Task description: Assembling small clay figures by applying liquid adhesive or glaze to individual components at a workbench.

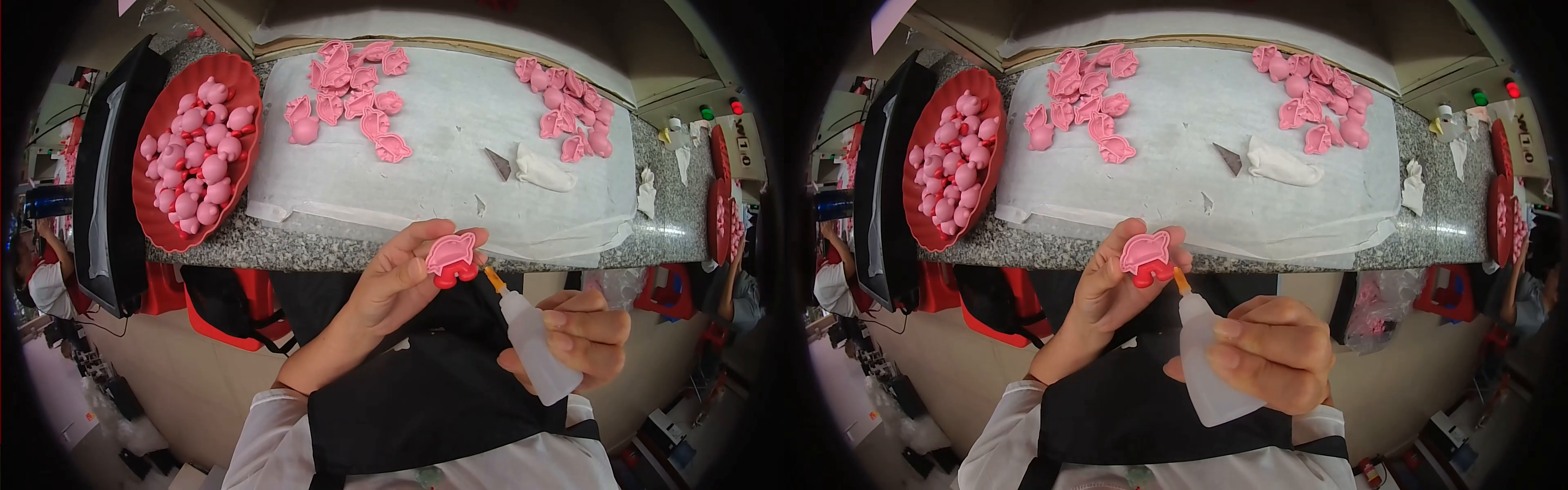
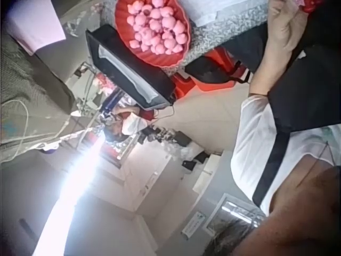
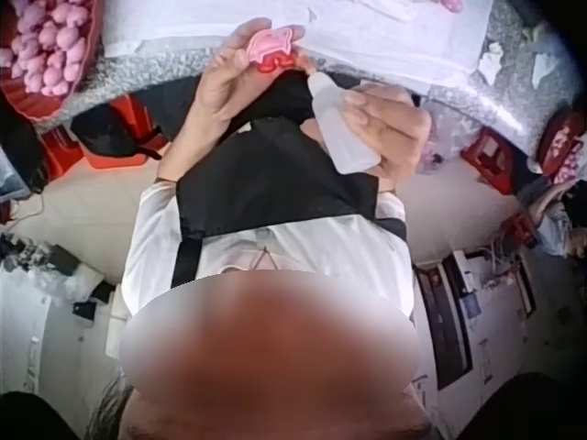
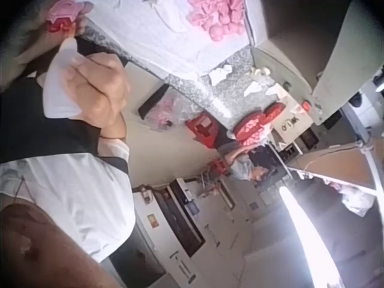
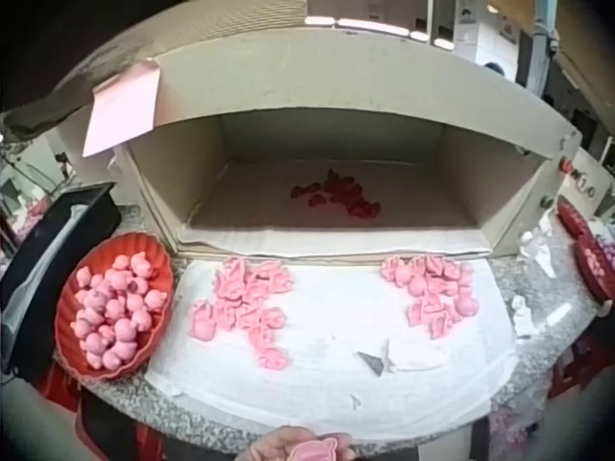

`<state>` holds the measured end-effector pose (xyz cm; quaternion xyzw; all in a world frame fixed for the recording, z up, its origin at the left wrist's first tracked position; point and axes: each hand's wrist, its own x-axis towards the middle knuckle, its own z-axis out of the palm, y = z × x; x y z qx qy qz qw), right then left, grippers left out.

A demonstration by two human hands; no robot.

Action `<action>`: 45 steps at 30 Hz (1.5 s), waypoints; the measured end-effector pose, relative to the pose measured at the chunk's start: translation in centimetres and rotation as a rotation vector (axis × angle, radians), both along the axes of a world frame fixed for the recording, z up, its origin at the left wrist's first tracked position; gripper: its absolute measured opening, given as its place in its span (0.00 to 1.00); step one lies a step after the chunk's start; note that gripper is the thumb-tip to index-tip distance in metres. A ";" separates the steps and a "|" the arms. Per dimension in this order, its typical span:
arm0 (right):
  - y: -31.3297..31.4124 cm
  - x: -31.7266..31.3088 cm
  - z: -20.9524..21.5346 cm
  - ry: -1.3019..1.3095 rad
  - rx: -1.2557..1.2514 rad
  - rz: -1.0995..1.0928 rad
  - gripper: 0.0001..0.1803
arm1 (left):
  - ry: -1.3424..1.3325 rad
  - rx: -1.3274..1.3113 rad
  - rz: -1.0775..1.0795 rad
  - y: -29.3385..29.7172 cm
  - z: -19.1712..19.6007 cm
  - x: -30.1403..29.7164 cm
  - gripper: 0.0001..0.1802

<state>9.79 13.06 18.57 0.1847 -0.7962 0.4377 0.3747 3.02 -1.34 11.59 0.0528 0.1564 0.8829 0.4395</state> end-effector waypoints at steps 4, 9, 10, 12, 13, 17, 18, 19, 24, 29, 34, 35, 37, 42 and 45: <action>-0.1 0.0 -0.1 -0.008 0.007 -0.007 0.26 | -0.009 0.010 0.003 0.0 0.1 0.1 0.23; -0.1 -0.1 -0.1 -0.001 0.000 0.017 0.26 | 0.009 0.018 0.001 0.0 -0.1 0.1 0.23; -0.1 -0.1 -0.2 -0.007 -0.004 0.007 0.26 | 0.008 0.018 0.002 0.0 -0.1 0.1 0.23; -0.1 -0.1 -0.2 -0.004 0.006 0.012 0.26 | 0.008 0.018 -0.002 -0.1 -0.1 0.0 0.23; 0.0 -0.1 -0.2 -0.001 0.017 0.017 0.26 | 0.008 0.017 -0.001 -0.1 -0.1 0.1 0.23; 0.1 -0.1 -0.3 0.021 0.002 0.043 0.26 | -0.006 0.013 -0.007 -0.1 -0.1 0.1 0.23; 0.1 -0.1 -0.4 0.038 -0.010 0.046 0.26 | -0.007 0.012 -0.010 -0.1 -0.2 0.1 0.23; 0.1 -0.1 -0.5 0.056 -0.022 0.049 0.26 | -0.008 0.011 -0.008 -0.1 -0.2 0.1 0.23; -0.3 0.2 -0.6 0.081 -0.126 0.050 0.26 | -0.001 0.002 -0.003 -0.1 -0.1 0.1 0.24; -0.6 0.3 -0.4 0.081 -0.186 0.064 0.26 | 0.003 -0.005 -0.001 0.0 -0.1 0.2 0.24; -0.1 0.4 -0.2 -0.042 -0.087 0.185 0.27 | 0.000 -0.008 0.003 -0.1 0.1 0.2 0.24; -0.1 0.3 -0.2 -0.042 -0.087 0.185 0.27 | 0.003 -0.005 0.001 0.0 0.0 0.2 0.24; -0.3 0.2 -0.2 -0.047 -0.080 0.160 0.27 | 0.006 -0.004 0.000 0.0 0.0 0.2 0.24; -0.4 0.2 -0.3 -0.012 -0.110 0.153 0.26 | 0.000 -0.008 0.002 -0.1 -0.1 0.2 0.24; -0.5 0.1 -0.4 0.020 -0.139 0.175 0.26 | 0.000 -0.014 -0.002 -0.2 0.1 0.2 0.24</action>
